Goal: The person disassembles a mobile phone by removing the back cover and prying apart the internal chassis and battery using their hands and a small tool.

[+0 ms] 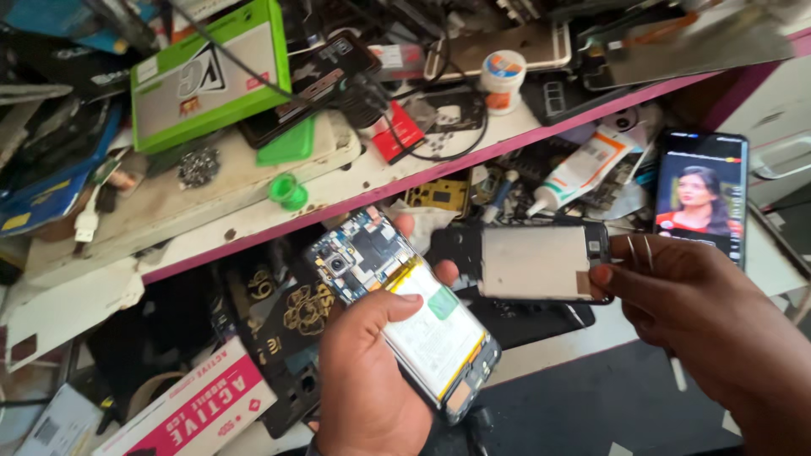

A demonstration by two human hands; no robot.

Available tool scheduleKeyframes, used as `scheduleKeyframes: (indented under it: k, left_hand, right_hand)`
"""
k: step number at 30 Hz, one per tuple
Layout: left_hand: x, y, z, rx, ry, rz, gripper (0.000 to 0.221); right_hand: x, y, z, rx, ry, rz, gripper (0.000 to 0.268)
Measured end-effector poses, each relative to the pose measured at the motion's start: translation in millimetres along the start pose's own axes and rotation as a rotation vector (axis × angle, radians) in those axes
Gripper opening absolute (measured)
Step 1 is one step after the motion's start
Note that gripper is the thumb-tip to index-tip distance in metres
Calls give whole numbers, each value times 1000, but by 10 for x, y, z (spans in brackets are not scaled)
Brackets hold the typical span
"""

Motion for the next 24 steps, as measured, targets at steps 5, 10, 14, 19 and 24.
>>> scheduleKeyframes:
  k: [5,10,14,19,24]
  left_hand:
    - [-61,-23,2,8,-66,-13,70]
    - [-79,-25,-1,79,-139,23,68]
    - [-123,-71,29,240,-172,164,75]
    - [-179,-163,58,360,-144,271,80]
    - [-196,-201,49,368,-96,357,78]
  right_hand:
    - [-74,2,189,-45,-166,-3,25]
    - [107,-102,230,-114,-552,-154,36]
    - [226,-191,316,-33,-517,-390,54]
    - [-5,-407,743,512,65,31,65]
    - [-96,-538,1152,695,516,-60,48]
Point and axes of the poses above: each hand's wrist, its own y-axis towards the middle knuckle, its own z-axis out of the palm, x = y × z, the point moved 4 cm from there along y, towards the middle knuckle, and after that the axes turned 11 degrees about -z, right-handed, at the moved point
